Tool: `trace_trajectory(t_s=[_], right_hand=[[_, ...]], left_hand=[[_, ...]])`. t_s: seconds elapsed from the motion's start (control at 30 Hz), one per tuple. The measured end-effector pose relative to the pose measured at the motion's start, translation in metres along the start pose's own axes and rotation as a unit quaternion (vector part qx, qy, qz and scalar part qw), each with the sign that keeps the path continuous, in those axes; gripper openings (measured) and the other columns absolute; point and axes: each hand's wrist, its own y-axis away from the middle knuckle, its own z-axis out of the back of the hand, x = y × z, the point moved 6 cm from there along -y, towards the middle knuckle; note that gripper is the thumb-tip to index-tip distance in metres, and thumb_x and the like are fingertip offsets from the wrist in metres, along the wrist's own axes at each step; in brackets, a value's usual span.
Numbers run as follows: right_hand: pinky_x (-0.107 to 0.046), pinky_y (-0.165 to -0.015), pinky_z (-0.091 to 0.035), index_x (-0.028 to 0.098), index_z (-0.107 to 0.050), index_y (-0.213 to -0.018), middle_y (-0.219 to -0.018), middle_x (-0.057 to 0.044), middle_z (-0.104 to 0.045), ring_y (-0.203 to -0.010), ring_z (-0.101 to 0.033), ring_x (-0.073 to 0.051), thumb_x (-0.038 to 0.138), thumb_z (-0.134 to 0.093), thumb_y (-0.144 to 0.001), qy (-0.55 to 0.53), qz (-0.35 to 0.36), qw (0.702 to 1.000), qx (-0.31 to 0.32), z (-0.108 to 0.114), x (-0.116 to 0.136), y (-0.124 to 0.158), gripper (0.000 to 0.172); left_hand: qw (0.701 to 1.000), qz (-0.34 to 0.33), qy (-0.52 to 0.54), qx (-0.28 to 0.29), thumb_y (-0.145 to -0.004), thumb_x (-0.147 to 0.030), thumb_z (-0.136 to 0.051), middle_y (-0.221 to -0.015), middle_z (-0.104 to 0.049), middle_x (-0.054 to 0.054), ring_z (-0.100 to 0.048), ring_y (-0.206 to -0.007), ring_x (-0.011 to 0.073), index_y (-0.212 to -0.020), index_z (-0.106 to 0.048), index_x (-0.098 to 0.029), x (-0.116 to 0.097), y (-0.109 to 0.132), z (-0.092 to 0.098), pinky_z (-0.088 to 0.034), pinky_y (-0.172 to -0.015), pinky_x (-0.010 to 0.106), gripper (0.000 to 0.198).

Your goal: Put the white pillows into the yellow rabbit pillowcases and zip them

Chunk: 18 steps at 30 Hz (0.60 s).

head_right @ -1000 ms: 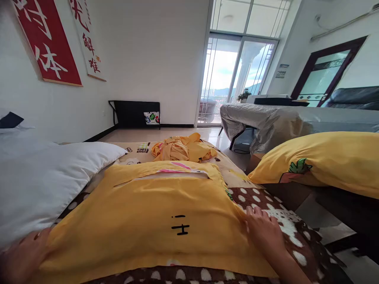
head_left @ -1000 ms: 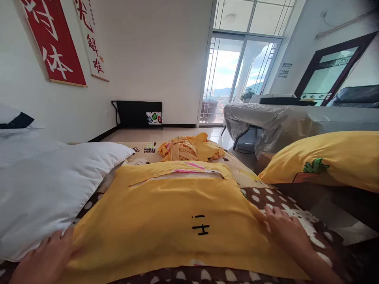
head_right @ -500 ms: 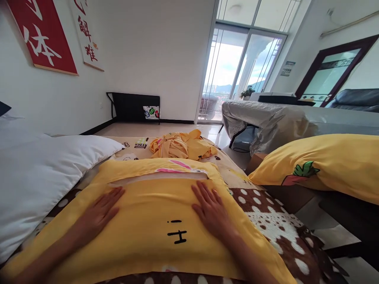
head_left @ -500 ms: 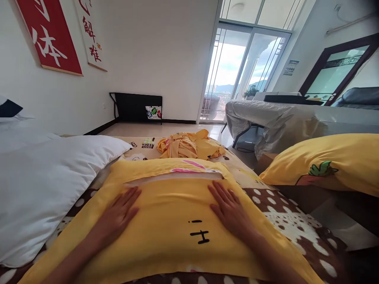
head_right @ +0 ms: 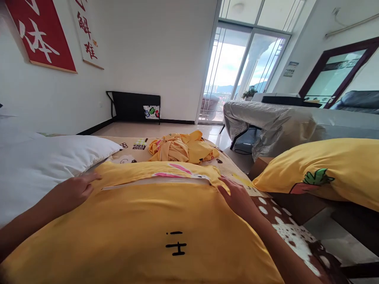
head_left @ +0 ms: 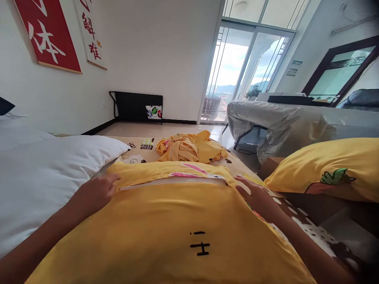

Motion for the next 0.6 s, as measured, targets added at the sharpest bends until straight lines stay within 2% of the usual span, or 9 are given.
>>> trace_trajectory(t_s=[0.07,0.13,0.2,0.27,0.33,0.4,0.5,0.6], right_hand=[[-0.041,-0.100,-0.042,0.022,-0.051,-0.131,-0.132,-0.008,-0.056,-0.121,-0.053,-0.026,0.051,-0.030,-0.091,-0.057,0.034,0.997,0.045,0.003,0.055,-0.052,0.054],[-0.041,-0.102,-0.039,0.022,-0.045,-0.137,-0.134,-0.008,-0.054,-0.122,-0.051,-0.026,0.053,-0.029,-0.091,-0.090,0.074,0.987,0.112,-0.008,0.107,-0.098,0.057],[-0.042,-0.106,-0.034,0.024,-0.039,-0.141,-0.139,-0.007,-0.049,-0.126,-0.048,-0.026,0.056,-0.030,-0.091,-0.107,0.100,0.973,0.176,-0.032,0.141,-0.129,0.060],[-0.044,-0.111,-0.027,0.025,-0.037,-0.142,-0.145,-0.006,-0.041,-0.132,-0.039,-0.026,0.062,-0.029,-0.089,-0.108,0.113,0.952,0.265,-0.067,0.148,-0.141,0.066],[-0.046,-0.114,-0.018,0.026,-0.034,-0.144,-0.150,-0.004,-0.033,-0.138,-0.029,-0.026,0.068,-0.025,-0.087,-0.096,0.096,0.936,0.325,-0.102,0.126,-0.139,0.072],[-0.048,-0.115,-0.014,0.026,-0.030,-0.146,-0.152,-0.002,-0.028,-0.140,-0.023,-0.026,0.069,-0.020,-0.087,-0.079,0.050,0.940,0.327,-0.127,0.085,-0.131,0.073],[-0.045,-0.113,-0.020,0.026,-0.032,-0.145,-0.151,-0.002,-0.031,-0.139,-0.028,-0.024,0.064,-0.013,-0.090,-0.053,-0.021,0.956,0.288,-0.145,0.019,-0.116,0.069],[-0.045,-0.112,-0.022,0.028,-0.040,-0.140,-0.147,-0.002,-0.039,-0.136,-0.033,-0.023,0.061,-0.012,-0.092,-0.032,-0.047,0.963,0.262,-0.150,-0.020,-0.108,0.065]], left_hand=[[0.996,-0.075,0.046,-0.008,-0.082,-0.023,-0.030,-0.131,-0.058,0.004,-0.056,-0.115,0.0202,-0.125,-0.056,-0.020,-0.058,-0.049,0.018,-0.042,-0.096,0.029,0.050],[0.991,-0.113,0.071,0.009,-0.084,-0.022,-0.028,-0.135,-0.054,0.007,-0.050,-0.123,0.0213,-0.123,-0.057,-0.015,-0.108,-0.096,0.012,-0.036,-0.103,0.029,0.049],[0.987,-0.134,0.079,0.045,-0.086,-0.028,-0.030,-0.134,-0.055,0.007,-0.052,-0.121,0.0210,-0.122,-0.058,-0.017,-0.141,-0.131,-0.017,-0.037,-0.102,0.028,0.047],[0.982,-0.146,0.085,0.088,-0.088,-0.038,-0.030,-0.131,-0.058,0.005,-0.055,-0.117,0.0202,-0.120,-0.060,-0.021,-0.151,-0.150,-0.060,-0.039,-0.100,0.027,0.046],[0.978,-0.140,0.089,0.125,-0.090,-0.046,-0.026,-0.131,-0.058,0.003,-0.055,-0.118,0.0197,-0.122,-0.059,-0.023,-0.138,-0.156,-0.101,-0.039,-0.101,0.028,0.052],[0.979,-0.115,0.089,0.144,-0.091,-0.047,-0.018,-0.136,-0.052,0.003,-0.049,-0.125,0.0188,-0.127,-0.055,-0.022,-0.110,-0.156,-0.128,-0.034,-0.106,0.030,0.058],[0.984,-0.068,0.075,0.146,-0.090,-0.047,-0.016,-0.142,-0.046,0.005,-0.037,-0.134,0.0218,-0.130,-0.052,-0.019,-0.061,-0.158,-0.140,-0.023,-0.113,0.040,0.061],[0.987,-0.005,0.053,0.151,-0.089,-0.052,-0.016,-0.144,-0.043,0.004,-0.034,-0.136,0.0260,-0.131,-0.051,-0.023,-0.014,-0.162,-0.141,-0.021,-0.112,0.051,0.062]])
